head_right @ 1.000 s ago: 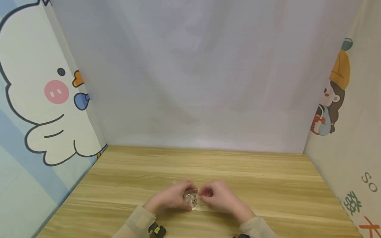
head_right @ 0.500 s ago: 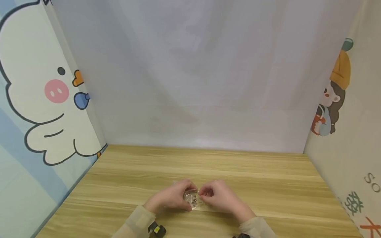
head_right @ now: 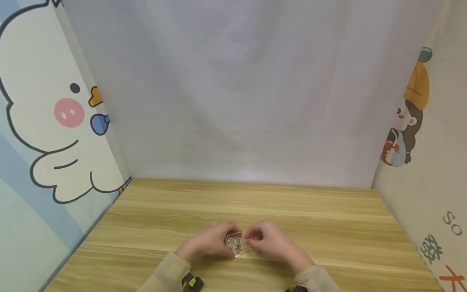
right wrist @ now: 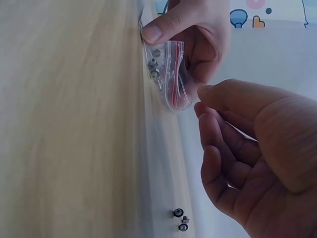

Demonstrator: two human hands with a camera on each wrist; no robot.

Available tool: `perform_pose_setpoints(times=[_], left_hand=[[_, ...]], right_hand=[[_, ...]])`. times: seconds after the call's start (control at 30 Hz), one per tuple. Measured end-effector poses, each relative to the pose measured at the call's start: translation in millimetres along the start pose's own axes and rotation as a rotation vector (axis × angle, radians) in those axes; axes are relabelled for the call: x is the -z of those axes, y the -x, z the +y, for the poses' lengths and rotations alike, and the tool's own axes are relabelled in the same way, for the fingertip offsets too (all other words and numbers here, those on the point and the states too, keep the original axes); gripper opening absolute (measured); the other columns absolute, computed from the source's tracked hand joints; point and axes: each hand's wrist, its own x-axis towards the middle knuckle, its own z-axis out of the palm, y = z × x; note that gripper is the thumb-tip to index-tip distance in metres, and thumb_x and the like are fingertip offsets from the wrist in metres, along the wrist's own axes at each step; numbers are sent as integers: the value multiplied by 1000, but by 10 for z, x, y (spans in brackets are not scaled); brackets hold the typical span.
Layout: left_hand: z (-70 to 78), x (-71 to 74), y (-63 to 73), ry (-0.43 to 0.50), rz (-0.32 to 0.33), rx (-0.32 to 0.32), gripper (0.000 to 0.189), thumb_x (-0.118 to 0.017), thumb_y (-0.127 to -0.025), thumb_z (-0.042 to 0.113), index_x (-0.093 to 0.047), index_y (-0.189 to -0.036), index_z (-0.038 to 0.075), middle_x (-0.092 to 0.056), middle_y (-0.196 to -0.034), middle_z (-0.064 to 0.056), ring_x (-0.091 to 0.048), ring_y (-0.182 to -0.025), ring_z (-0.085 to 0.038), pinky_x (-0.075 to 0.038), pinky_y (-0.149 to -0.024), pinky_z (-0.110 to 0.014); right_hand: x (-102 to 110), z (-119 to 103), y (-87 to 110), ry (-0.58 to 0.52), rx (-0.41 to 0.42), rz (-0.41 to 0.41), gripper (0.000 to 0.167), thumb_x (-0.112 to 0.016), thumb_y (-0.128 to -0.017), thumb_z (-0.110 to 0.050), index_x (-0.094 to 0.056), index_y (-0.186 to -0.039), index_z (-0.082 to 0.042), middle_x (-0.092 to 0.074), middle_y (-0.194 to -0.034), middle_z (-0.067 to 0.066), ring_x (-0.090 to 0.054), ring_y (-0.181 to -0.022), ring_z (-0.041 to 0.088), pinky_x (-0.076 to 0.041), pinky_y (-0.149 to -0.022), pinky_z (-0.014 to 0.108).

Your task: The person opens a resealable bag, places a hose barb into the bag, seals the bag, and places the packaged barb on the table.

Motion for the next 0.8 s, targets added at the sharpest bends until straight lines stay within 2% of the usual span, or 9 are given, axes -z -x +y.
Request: perform_pose_setpoints(times=[0.2, 0.5, 0.8], left_hand=[[-7, -1, -2, -9, -1, -8, 64, -98, -70, 11, -69, -126, 7, -66, -117, 3, -60, -100, -8, -52, -92, -26], [-19, -2, -4, -21, -1, -18, 63, -97, -71, 13, -68, -127, 7, -65, -119, 4, -60, -103, -8, -51, -96, -27], [-15, -6, 0, -9, -4, -21, 62, -97, -72, 11, -68, -127, 6, -65, -119, 3, -59, -104, -7, -50, -97, -26]], right_hand=[[42, 40, 2, 1, -8, 1, 6, -79, -94, -9, -79, -98, -5, -72, -82, -6, -65, -72, 6, -58, -66, 26], [111, 127, 10, 13, -10, 14, 6, -78, -95, -10, -79, -99, -6, -71, -81, -9, -64, -72, 5, -57, -66, 26], [227, 219, 50, -7, -75, 36, 10, -77, -95, -8, -78, -103, -2, -74, -88, 1, -66, -76, 8, -57, -70, 26]])
